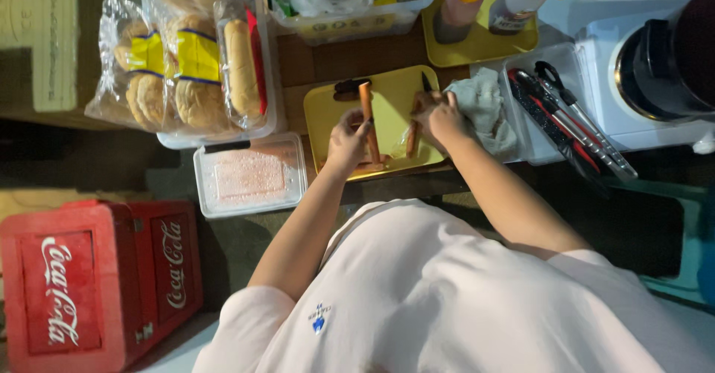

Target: The person retrieves sausages from a plastic container and places them on a yellow cutting board. Using a knife, the person slices the sausages into smaller pieces. The sliced pieces remain on the cutting board.

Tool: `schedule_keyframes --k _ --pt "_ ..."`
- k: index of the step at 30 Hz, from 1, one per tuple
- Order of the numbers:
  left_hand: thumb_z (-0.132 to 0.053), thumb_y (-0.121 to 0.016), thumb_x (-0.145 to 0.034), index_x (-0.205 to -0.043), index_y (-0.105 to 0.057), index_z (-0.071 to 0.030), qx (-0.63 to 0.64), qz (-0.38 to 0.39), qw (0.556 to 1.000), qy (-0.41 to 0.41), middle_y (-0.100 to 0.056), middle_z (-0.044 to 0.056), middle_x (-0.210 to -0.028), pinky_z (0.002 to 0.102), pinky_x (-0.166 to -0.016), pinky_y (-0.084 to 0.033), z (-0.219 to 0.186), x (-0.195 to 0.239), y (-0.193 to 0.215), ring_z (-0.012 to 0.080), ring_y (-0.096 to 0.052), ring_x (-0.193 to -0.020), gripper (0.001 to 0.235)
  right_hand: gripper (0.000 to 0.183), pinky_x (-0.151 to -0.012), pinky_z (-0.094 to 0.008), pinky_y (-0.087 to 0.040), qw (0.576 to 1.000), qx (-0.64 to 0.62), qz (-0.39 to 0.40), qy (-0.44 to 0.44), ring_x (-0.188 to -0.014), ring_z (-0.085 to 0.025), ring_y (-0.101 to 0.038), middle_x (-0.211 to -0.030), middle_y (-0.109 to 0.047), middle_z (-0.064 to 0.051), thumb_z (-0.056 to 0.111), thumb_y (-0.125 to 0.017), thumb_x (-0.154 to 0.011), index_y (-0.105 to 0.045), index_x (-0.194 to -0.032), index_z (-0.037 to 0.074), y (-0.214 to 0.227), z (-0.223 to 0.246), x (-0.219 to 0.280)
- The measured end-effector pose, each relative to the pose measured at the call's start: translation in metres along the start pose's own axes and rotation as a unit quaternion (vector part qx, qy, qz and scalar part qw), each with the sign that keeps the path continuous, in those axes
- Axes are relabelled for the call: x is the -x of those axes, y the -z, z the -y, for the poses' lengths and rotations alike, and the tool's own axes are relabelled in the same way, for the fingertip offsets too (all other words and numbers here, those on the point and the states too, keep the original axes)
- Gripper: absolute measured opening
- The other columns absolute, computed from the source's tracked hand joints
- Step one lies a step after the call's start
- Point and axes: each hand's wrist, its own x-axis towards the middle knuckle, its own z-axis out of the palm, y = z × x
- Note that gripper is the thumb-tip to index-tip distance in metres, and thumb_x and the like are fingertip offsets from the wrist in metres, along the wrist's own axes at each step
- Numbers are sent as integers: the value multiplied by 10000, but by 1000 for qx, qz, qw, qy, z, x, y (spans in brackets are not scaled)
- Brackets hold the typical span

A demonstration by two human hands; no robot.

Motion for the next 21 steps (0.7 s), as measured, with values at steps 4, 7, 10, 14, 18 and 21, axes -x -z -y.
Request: schedule_keyframes --k 4,7,10,14,18,21 --pt "-196 -640 -959 -1302 -614 -86 47 23 994 100 -723 60 -1181 358 -798 -606 -12 11 15 198 -717 -1012 361 180 -1094 -470 -413 996 73 -40 29 -1207 -356 -604 -1238 -698 -134 49 -731 -783 -793 -950 74 9 -15 8" --pt "-171 -622 -997 -1323 -611 -79 133 46 988 68 -719 68 -1204 338 -832 -578 -10 8 16 191 -698 -1063 339 180 -1071 -451 -440 987 -19 -147 -59 -1157 -336 -633 -1125 -723 -139 68 -752 -815 -805 -984 103 27 -42 29" --pt "-131 -566 -1024 -1357 -565 -79 286 86 951 81 -692 70 -1210 356 -834 -567 1 3 6 187 -673 -1079 337 113 -1033 -376 -546 956 -101 -81 -262 -1119 -277 -694 -1152 -748 -96 203 -694 -1037 -767 -1110 156 55 -77 43" --pt "-136 -446 -1031 -1371 -541 -106 372 126 912 120 -657 53 -1099 377 -861 -581 3 -7 -19 179 -630 -1009 355 463 -824 -481 -530 966 64 -182 -171 -1042 -405 -594 -1173 -615 -199 104 -815 -711 -678 -1154 108 62 -73 48" --pt "-195 -407 -1080 -1341 -558 -99 482 126 862 93 -614 61 -983 359 -804 -543 -5 -11 -56 205 -599 -933 316 302 -762 -287 -568 911 -394 -115 -35 -884 -118 -586 -1053 -602 -37 -40 -631 -972 -577 -1210 138 19 1 45" --pt "-168 -452 -1138 -1294 -566 -59 448 93 888 -48 -588 60 -1016 312 -850 -500 -11 -12 -83 174 -574 -938 222 297 -596 -255 -489 654 -737 25 -170 -738 -118 -582 -957 -610 -2 107 -482 -1002 -530 -1277 207 -9 51 44"
